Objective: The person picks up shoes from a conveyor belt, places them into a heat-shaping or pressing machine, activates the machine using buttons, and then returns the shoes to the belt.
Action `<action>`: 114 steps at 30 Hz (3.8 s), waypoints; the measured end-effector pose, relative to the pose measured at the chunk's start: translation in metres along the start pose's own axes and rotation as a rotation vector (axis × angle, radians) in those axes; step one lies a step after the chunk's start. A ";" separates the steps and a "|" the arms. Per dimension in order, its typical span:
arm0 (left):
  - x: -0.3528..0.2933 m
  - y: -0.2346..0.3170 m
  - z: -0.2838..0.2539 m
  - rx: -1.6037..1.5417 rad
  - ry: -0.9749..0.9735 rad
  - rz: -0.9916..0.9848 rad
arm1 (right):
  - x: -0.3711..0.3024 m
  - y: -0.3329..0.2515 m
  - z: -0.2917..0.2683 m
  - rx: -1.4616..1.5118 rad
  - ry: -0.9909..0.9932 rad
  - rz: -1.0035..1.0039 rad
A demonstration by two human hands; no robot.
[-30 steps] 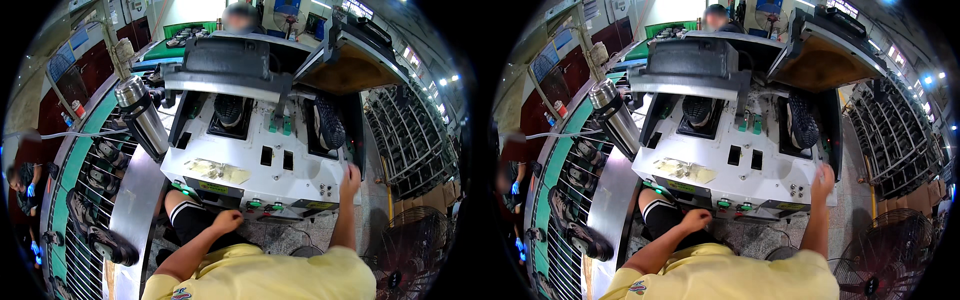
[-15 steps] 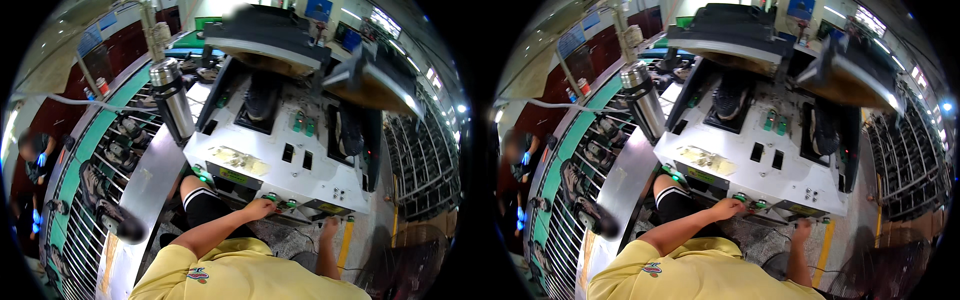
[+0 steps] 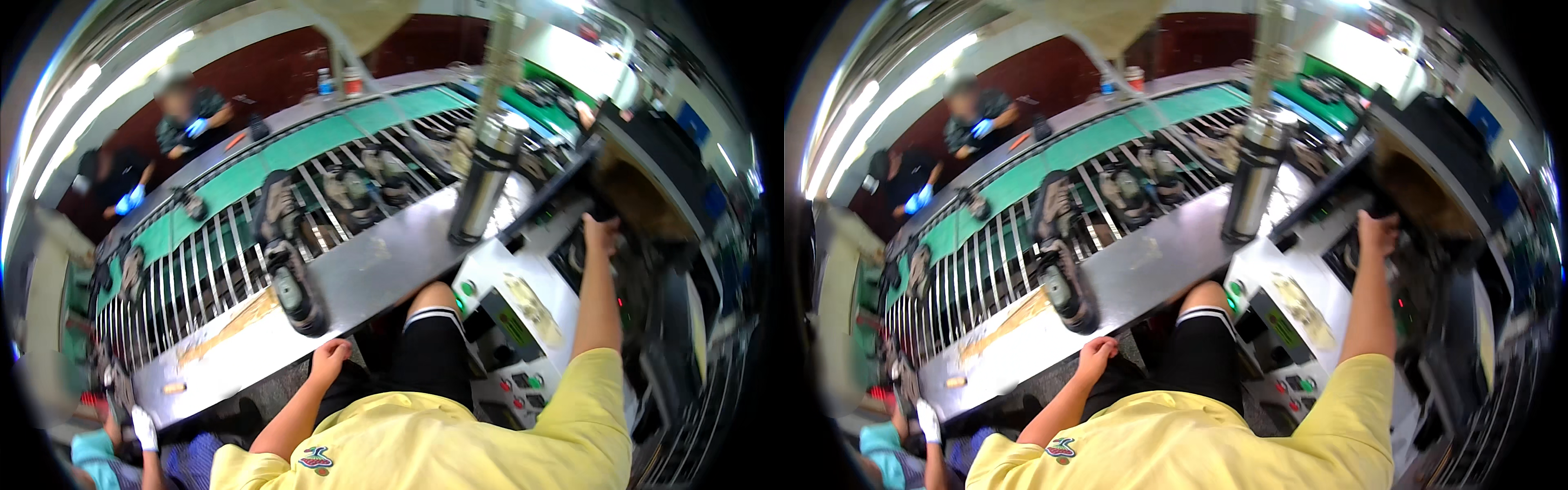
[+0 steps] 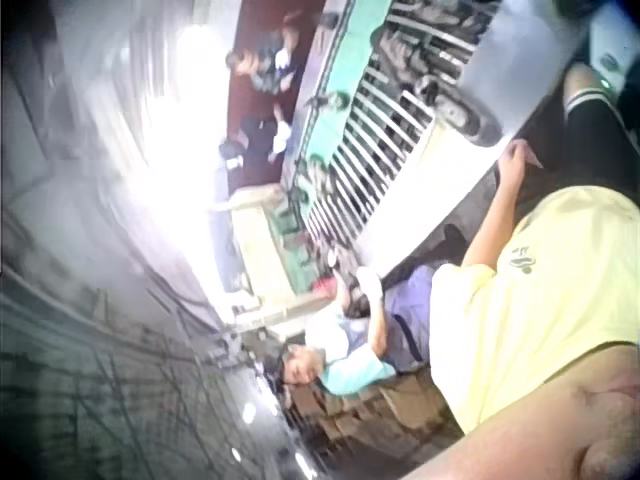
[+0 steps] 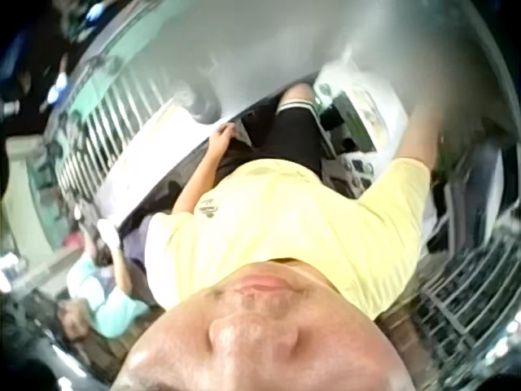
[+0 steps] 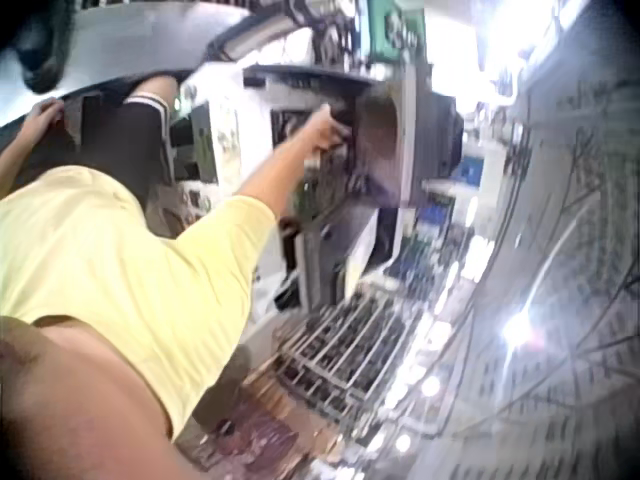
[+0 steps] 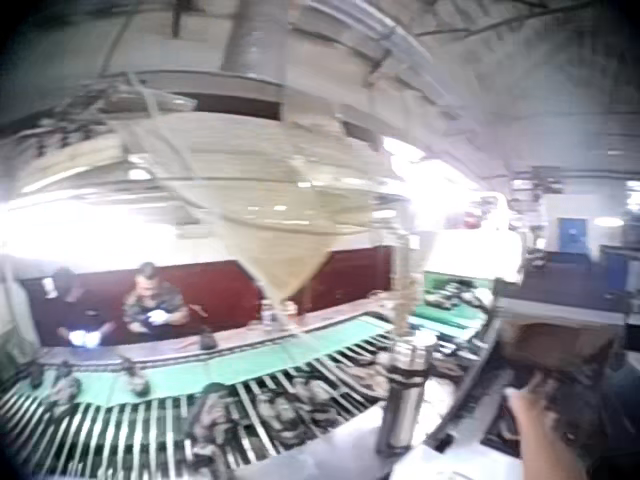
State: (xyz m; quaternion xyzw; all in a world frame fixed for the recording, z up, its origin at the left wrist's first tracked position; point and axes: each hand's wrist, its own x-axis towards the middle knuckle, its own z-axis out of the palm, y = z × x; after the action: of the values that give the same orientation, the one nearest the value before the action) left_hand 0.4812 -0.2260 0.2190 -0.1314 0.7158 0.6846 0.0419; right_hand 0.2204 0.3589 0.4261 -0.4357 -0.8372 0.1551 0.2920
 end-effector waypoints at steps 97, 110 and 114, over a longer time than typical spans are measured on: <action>0.506 0.097 -0.235 0.007 -0.055 -0.184 | -0.434 -0.026 0.209 0.925 -1.105 -0.888; 0.514 0.107 -0.193 -0.220 0.040 -0.127 | -0.424 -0.100 0.190 0.957 -1.062 -0.896; 0.493 0.111 -0.191 -0.346 0.069 -0.165 | -0.419 -0.135 0.196 0.914 -1.008 -0.994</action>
State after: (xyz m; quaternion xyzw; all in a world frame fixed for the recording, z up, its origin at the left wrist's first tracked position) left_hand 0.0025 -0.4765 0.2190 -0.2184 0.5752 0.7868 0.0499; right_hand 0.2003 -0.0627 0.1938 0.2661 -0.8167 0.5078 0.0654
